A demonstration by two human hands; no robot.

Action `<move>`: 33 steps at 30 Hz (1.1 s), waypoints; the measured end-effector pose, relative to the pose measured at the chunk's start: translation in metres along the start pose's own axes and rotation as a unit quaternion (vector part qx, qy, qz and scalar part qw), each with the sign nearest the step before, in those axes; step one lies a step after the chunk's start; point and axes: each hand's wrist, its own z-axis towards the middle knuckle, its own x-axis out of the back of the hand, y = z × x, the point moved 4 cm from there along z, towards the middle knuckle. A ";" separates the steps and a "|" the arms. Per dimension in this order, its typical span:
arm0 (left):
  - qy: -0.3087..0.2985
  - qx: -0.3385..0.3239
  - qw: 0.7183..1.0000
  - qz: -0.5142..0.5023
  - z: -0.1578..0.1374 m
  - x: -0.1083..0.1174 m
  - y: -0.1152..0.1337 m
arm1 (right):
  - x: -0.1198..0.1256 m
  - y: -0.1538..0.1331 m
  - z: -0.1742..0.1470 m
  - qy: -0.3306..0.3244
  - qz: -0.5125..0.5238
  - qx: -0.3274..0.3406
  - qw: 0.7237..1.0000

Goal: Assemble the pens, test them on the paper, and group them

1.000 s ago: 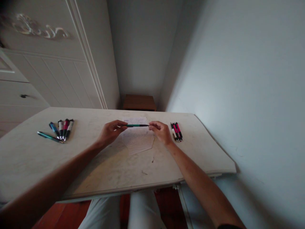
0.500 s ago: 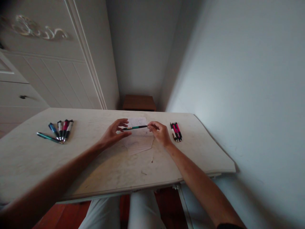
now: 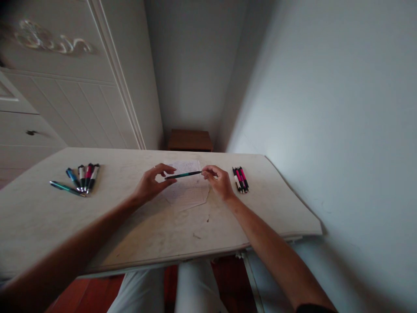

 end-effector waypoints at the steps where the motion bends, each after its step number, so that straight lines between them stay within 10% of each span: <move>1: 0.003 -0.010 1.000 -0.001 0.000 0.000 0.001 | 0.000 0.000 0.000 0.001 -0.001 0.001 1.000; 17: -0.153 -0.016 0.972 0.179 -0.005 0.002 -0.010 | 0.003 0.000 0.003 -0.040 -0.130 0.066 0.989; 33: -0.066 0.034 0.993 0.093 -0.001 0.007 -0.005 | 0.003 -0.001 0.003 -0.050 -0.102 0.055 0.992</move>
